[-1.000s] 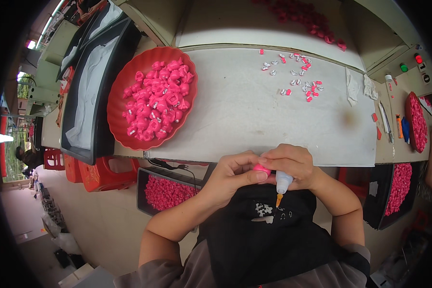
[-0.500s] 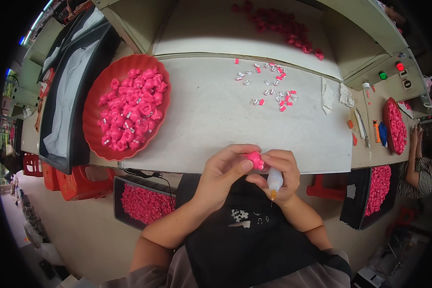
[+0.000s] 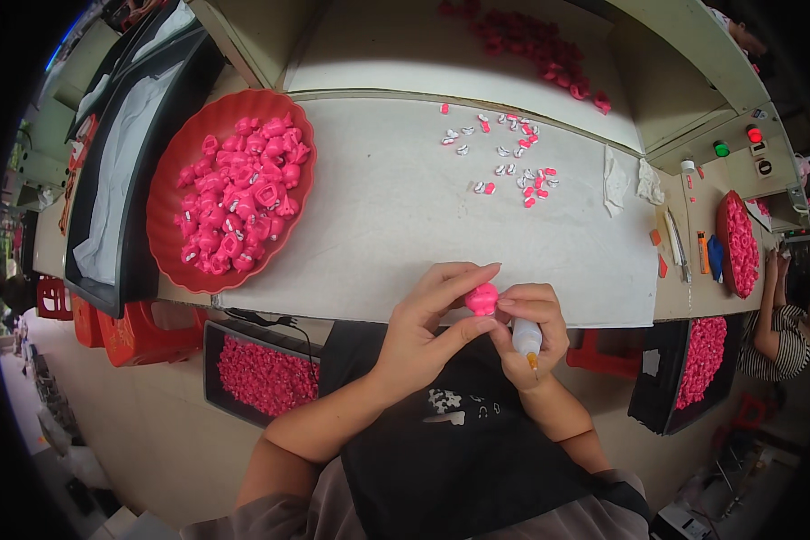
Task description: The person repeatedly picks up small pink plastic pieces from a red tray and applies a small amount of adhesive from a white bottle with a yellow tip. They then attach small white components to the pink pieces and place the assembled units onto the white work surface. The process is repeated continuously throughout the clip.
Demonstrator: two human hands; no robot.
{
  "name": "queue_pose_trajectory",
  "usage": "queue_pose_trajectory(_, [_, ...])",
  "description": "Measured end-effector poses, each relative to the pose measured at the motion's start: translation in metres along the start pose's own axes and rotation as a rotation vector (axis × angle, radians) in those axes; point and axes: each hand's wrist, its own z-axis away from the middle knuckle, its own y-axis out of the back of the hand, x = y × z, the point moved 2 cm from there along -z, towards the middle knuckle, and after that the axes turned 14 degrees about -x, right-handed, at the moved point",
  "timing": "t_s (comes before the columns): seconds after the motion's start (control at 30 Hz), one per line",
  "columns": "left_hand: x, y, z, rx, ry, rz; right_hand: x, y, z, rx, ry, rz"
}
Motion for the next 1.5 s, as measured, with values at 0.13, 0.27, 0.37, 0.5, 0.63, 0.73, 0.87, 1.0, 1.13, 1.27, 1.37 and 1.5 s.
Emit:
queue_pose_trajectory(0.13, [0.0,-0.001,0.001,0.005,0.0,0.011,-0.002,0.004,0.0,-0.035,-0.048,-0.032])
queue_pose_trajectory(0.27, [0.0,-0.001,0.0,-0.004,-0.011,-0.027,-0.002,0.005,0.001,-0.035,-0.055,-0.036])
queue_pose_trajectory(0.37, [-0.002,0.0,0.0,-0.01,-0.015,-0.024,-0.004,0.004,-0.002,-0.026,-0.063,-0.061])
queue_pose_trajectory(0.5, [-0.002,0.0,0.001,-0.008,-0.017,-0.003,-0.001,0.008,-0.001,-0.118,-0.035,-0.144])
queue_pose_trajectory(0.63, [0.002,0.002,0.003,-0.002,-0.045,0.012,-0.005,0.02,-0.001,-0.094,-0.109,-0.443])
queue_pose_trajectory(0.73, [0.003,0.004,0.006,0.008,-0.041,-0.005,-0.008,0.033,0.0,-0.11,-0.114,-0.403])
queue_pose_trajectory(0.87, [0.004,0.001,0.005,0.01,-0.06,-0.046,-0.009,0.052,0.004,0.01,-0.157,-0.38])
queue_pose_trajectory(1.0, [0.01,0.008,0.004,0.121,-0.064,-0.162,0.005,0.089,-0.003,0.406,-0.213,-0.364])
queue_pose_trajectory(1.13, [0.05,0.048,0.013,0.302,-0.171,-0.601,0.052,0.18,-0.033,0.758,-0.168,-0.322])
queue_pose_trajectory(1.27, [0.098,0.129,0.018,0.398,0.032,-1.445,0.102,0.277,-0.053,0.893,-0.234,-0.233])
queue_pose_trajectory(1.37, [0.106,0.161,0.027,0.313,0.28,-1.609,0.133,0.304,-0.064,0.953,-0.317,-0.285])
queue_pose_trajectory(1.5, [0.122,0.135,-0.005,0.225,0.224,-1.705,0.159,0.3,-0.075,0.918,-0.436,-0.376])
